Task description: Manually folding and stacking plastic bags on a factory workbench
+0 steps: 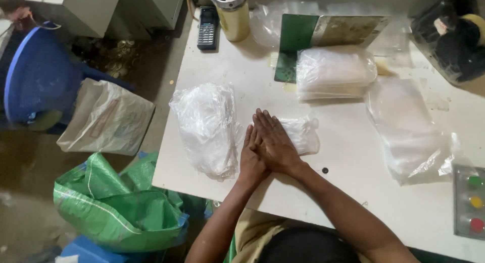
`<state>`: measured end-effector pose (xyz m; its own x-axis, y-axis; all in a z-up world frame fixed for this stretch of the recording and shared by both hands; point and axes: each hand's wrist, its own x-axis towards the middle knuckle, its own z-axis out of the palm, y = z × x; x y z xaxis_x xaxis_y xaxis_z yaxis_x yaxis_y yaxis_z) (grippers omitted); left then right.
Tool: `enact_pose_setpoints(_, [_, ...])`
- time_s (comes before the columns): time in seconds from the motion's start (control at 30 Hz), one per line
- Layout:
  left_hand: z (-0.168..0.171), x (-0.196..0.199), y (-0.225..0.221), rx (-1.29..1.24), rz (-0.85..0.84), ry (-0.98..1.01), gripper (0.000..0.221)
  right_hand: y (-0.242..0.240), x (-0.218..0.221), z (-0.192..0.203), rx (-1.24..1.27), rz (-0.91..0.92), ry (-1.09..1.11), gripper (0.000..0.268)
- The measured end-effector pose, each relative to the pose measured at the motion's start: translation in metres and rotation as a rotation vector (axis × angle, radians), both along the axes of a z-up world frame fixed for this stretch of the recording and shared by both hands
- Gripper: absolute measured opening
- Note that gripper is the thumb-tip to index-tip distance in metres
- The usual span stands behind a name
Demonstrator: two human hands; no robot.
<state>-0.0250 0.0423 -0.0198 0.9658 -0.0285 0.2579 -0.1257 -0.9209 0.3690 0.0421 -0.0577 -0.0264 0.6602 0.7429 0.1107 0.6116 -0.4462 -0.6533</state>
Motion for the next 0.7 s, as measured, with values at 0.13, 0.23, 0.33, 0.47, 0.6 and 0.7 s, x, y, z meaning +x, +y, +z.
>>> enact_pose_setpoints(0.13, [-0.007, 0.001, -0.008, 0.052, 0.038, 0.137, 0.061, -0.051, 0.007, 0.010, 0.000, -0.167, -0.355, 0.078])
enact_pose_setpoints(0.23, [-0.010, 0.005, -0.015, 0.076, 0.080, 0.107, 0.061, -0.104, 0.026, 0.017, -0.411, -0.243, -0.200, 0.090])
enact_pose_setpoints(0.33, [-0.017, 0.014, -0.017, 0.045, 0.172, 0.047, 0.059, -0.167, 0.046, 0.030, 0.057, -0.039, 0.314, 0.072])
enact_pose_setpoints(0.47, [-0.032, 0.031, -0.018, 0.014, 0.347, -0.181, 0.059, -0.295, 0.102, 0.009, 0.326, -0.751, 0.310, 0.032])
enact_pose_setpoints(0.6, [-0.020, 0.027, -0.027, -0.163, 0.365, -0.544, 0.054, -0.320, 0.116, 0.070, -0.296, -0.932, 0.120, 0.088])
enact_pose_setpoints(0.7, [-0.008, 0.020, -0.055, -0.284, 0.301, -0.604, 0.055, -0.302, 0.111, 0.050, -0.545, -0.884, 0.098, 0.104])
